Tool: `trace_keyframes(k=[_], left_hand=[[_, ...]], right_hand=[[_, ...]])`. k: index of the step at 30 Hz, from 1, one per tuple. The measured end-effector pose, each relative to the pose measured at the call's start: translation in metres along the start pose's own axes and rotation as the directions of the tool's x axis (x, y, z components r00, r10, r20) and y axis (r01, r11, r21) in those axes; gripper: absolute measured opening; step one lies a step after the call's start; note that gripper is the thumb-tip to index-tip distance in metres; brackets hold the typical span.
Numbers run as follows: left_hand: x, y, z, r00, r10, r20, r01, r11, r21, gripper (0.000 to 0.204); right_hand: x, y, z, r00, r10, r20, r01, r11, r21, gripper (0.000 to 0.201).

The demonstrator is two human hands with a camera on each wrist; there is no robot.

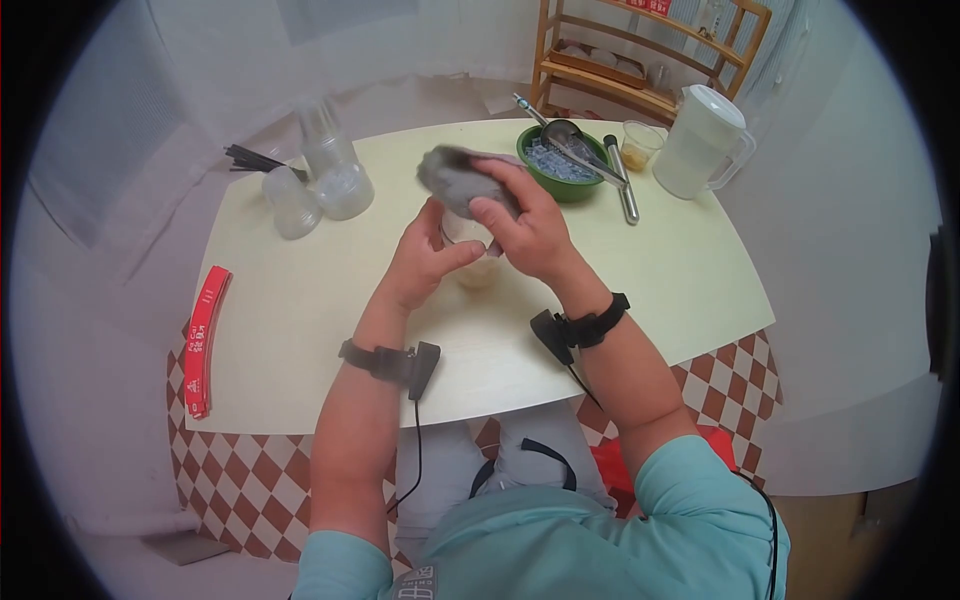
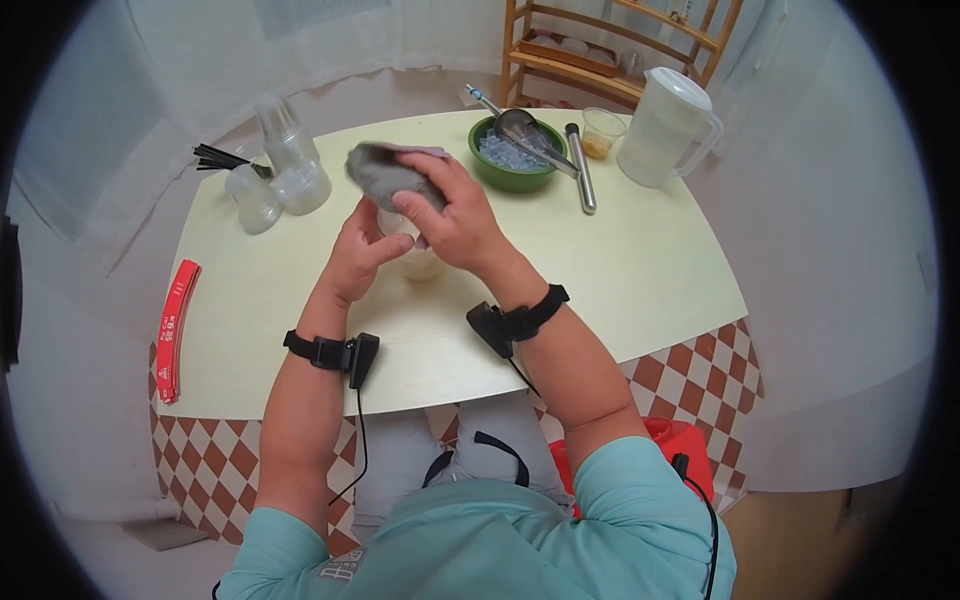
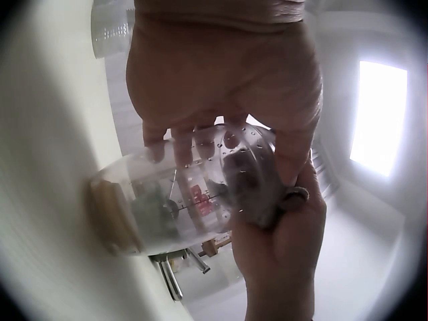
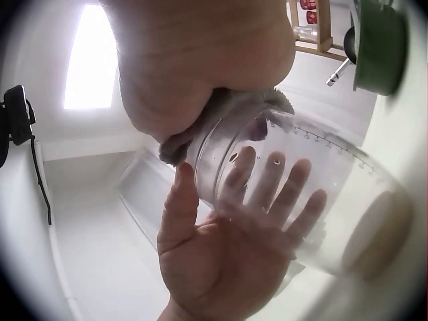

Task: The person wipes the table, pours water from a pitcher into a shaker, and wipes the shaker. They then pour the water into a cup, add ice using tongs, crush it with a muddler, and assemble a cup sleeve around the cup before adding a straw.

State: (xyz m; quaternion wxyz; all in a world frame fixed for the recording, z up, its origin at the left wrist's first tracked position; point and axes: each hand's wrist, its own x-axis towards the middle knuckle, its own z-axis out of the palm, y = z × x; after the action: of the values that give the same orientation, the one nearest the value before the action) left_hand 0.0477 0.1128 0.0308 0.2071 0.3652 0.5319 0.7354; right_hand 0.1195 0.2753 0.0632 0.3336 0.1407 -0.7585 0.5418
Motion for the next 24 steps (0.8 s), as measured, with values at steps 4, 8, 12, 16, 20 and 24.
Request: trace_keyframes(k=[4, 8, 12, 16, 20, 24], left_hand=[[0.001, -0.003, -0.006, 0.998, -0.028, 0.051, 0.030, 0.999, -0.044, 0.084], [0.001, -0.007, -0.008, 0.998, 0.043, 0.039, -0.038, 0.992, -0.119, 0.073], [0.008, -0.027, -0.023, 0.988, 0.133, -0.081, -0.133, 0.991, 0.013, 0.051], [0.008, -0.032, -0.028, 0.971, 0.102, -0.217, -0.103, 0.995, 0.010, 0.043], [0.008, -0.026, -0.020, 0.976, 0.083, -0.204, -0.097, 0.993, -0.064, 0.051], [0.001, -0.017, -0.003, 0.993, 0.114, -0.016, -0.114, 0.993, 0.031, 0.091]], right_hand=[[-0.005, 0.042, -0.014, 0.949, 0.289, 0.129, -0.316, 0.875, 0.367, 0.034], [-0.005, 0.049, -0.011, 0.872, 0.456, 0.177, -0.445, 0.589, 0.674, 0.035], [-0.010, 0.029, -0.021, 0.877, 0.439, 0.196, -0.471, 0.705, 0.531, 0.037], [-0.017, 0.010, -0.008, 0.954, 0.268, 0.135, -0.294, 0.924, 0.244, 0.048], [-0.017, 0.019, 0.002, 0.994, -0.105, -0.005, 0.100, 0.958, -0.270, 0.068], [-0.012, 0.023, -0.005, 0.990, -0.141, -0.032, 0.119, 0.918, -0.378, 0.067]])
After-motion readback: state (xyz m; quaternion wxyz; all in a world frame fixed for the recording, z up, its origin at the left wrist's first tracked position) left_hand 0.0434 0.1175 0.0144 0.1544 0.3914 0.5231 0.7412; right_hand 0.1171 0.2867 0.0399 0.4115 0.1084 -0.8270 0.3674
